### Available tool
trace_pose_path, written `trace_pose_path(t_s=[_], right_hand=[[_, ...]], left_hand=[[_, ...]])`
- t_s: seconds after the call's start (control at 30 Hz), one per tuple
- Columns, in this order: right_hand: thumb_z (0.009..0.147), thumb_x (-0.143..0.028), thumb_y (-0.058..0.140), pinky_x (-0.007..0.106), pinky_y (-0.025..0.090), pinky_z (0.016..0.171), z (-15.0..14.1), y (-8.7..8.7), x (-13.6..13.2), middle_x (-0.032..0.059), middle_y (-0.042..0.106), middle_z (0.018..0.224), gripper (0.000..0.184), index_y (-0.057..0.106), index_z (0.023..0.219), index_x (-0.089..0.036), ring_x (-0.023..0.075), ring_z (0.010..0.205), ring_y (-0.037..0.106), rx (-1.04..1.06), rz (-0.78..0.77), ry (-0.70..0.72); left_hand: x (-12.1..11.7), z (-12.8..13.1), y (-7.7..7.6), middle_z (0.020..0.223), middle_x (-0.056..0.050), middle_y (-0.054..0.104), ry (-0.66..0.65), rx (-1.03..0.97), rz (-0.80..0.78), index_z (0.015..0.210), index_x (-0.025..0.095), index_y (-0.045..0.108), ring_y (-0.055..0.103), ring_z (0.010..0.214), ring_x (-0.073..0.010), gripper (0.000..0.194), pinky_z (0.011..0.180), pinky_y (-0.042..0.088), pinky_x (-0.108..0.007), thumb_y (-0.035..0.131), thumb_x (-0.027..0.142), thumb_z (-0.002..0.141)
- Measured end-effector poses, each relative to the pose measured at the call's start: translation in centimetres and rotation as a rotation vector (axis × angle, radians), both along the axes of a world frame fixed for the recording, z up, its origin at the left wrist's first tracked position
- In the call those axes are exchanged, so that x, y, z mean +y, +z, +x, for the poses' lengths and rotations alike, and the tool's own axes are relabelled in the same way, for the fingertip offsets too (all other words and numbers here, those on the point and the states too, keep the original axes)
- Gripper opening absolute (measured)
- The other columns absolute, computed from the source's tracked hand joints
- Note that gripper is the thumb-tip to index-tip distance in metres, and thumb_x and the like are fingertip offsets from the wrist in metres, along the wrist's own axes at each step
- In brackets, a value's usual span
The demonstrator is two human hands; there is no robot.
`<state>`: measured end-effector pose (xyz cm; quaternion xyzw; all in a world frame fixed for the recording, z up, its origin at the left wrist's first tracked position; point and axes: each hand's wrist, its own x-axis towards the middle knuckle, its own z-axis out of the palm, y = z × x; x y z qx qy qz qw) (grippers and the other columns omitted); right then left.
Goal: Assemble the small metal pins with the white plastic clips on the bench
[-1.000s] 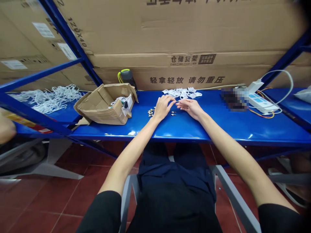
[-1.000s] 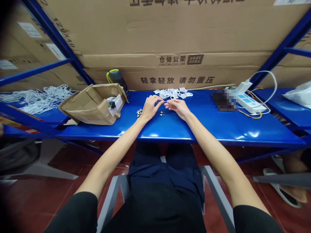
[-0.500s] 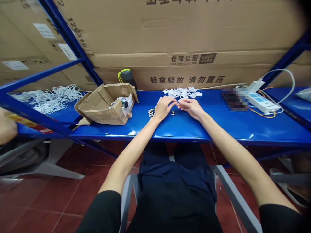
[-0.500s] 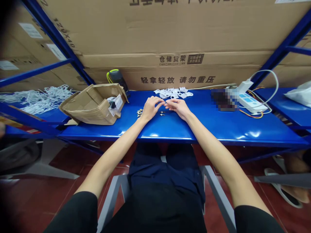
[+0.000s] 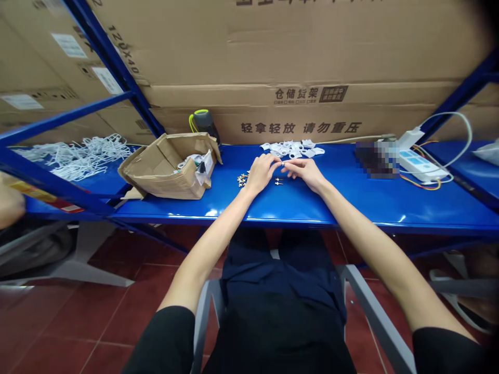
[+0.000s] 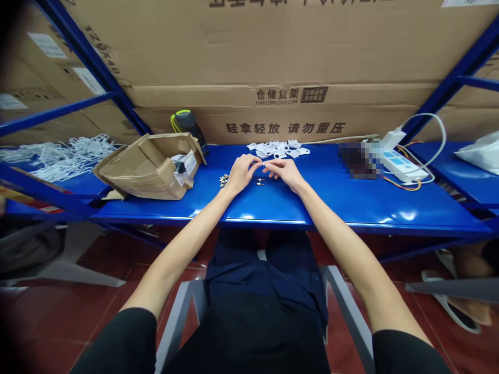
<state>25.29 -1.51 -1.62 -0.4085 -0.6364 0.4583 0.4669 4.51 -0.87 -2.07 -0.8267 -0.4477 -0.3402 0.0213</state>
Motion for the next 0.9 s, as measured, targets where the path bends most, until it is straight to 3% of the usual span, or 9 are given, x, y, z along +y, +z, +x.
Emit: trace_pose_path(t_s=[0.23,0.6,0.73,0.9], right_hand=[[0.074,-0.056,0.093,0.031,0.055,0.06,0.1,-0.7,0.7,0.0021,0.077,0.075,0.036,0.083,0.086,-0.023,0.0174,0.065,0.065,-0.051,0.077,-0.087],[0.076,-0.061,0.088,0.038,0.059,0.078,0.0,-0.8,0.8,0.0034,0.079,0.086,0.036,0.082,0.084,-0.026,0.0213,0.071,0.066,-0.147,0.164,-0.069],[0.078,-0.048,0.087,0.04,0.057,0.089,0.0,-0.9,0.9,0.0029,0.081,0.086,0.021,0.083,0.081,-0.028,0.0237,0.079,0.067,-0.252,0.232,-0.149],[0.082,-0.033,0.081,0.039,0.053,0.085,0.0,-1.4,1.2,0.0025,0.08,0.086,0.007,0.085,0.082,-0.028,0.0216,0.075,0.063,-0.379,0.297,-0.172]], left_hand=[[0.2,-0.2,0.0,0.12,-0.005,0.079,0.014,0.016,-0.037,0.112,0.023,0.075,0.069,0.111,-0.0244,0.027,0.101,0.05,-0.039,0.051,0.035,0.117],[0.3,-0.2,-0.2,0.12,-0.004,0.081,-0.023,0.031,-0.063,0.11,0.024,0.075,0.069,0.112,-0.0241,0.025,0.103,0.048,-0.039,0.052,0.034,0.116],[0.4,-0.4,-0.4,0.119,-0.006,0.08,0.008,0.102,-0.065,0.11,0.023,0.074,0.068,0.115,-0.0261,0.024,0.101,0.047,-0.04,0.052,0.031,0.116],[0.7,-0.8,-0.8,0.117,-0.008,0.078,0.006,0.179,-0.065,0.11,0.022,0.073,0.066,0.113,-0.0277,0.022,0.099,0.046,-0.04,0.053,0.03,0.115]])
